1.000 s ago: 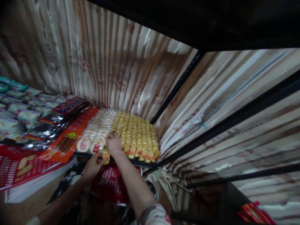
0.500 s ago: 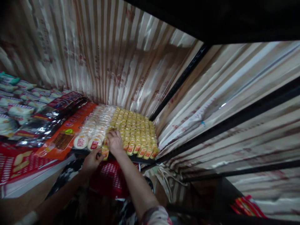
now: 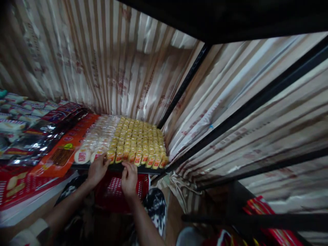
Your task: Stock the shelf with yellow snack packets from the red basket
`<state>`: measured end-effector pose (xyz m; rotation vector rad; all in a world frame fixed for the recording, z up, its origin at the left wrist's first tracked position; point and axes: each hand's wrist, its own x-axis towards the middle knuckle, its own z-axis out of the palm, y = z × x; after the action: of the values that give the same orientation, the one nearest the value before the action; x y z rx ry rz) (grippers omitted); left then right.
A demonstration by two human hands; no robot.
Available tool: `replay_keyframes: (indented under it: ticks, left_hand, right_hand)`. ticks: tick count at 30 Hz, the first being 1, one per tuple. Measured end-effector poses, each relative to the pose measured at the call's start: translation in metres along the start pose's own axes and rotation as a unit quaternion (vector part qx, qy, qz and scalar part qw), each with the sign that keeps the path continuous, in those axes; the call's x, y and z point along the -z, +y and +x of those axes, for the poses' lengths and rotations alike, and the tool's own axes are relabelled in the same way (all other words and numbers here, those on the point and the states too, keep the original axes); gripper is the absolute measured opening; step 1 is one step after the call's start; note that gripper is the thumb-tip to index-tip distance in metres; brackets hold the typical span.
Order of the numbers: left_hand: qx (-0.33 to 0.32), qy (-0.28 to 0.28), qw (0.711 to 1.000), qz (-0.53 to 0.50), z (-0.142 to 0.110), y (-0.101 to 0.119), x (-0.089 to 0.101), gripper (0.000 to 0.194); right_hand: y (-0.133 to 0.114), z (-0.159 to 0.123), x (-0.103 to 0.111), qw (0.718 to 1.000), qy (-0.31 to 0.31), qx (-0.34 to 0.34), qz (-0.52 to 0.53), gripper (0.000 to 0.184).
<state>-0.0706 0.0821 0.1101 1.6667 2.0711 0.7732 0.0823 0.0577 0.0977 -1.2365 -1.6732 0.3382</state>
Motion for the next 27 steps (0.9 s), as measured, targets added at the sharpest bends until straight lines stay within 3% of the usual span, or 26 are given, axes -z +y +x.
replay_keyframes:
  ticks: [9, 18, 24, 27]
  left_hand:
    - [0.01, -0.011, 0.999, 0.045, 0.003, 0.01, -0.004, 0.033]
    - [0.011, -0.008, 0.999, 0.048, 0.008, 0.003, -0.008, 0.051]
    - [-0.002, -0.027, 0.996, 0.084, 0.006, 0.008, -0.011, 0.051]
    - [-0.018, 0.003, 0.998, 0.058, 0.008, 0.008, -0.018, 0.049]
  right_hand:
    - [0.023, -0.034, 0.005, 1.0, 0.007, -0.03, -0.004, 0.03]
    - [0.022, -0.032, -0.007, 0.999, 0.005, -0.046, 0.014, 0.031]
    - [0.019, -0.034, -0.016, 0.999, -0.02, -0.044, 0.009, 0.032]
    - [0.019, -0.027, -0.022, 0.999, -0.034, -0.041, 0.01, 0.036]
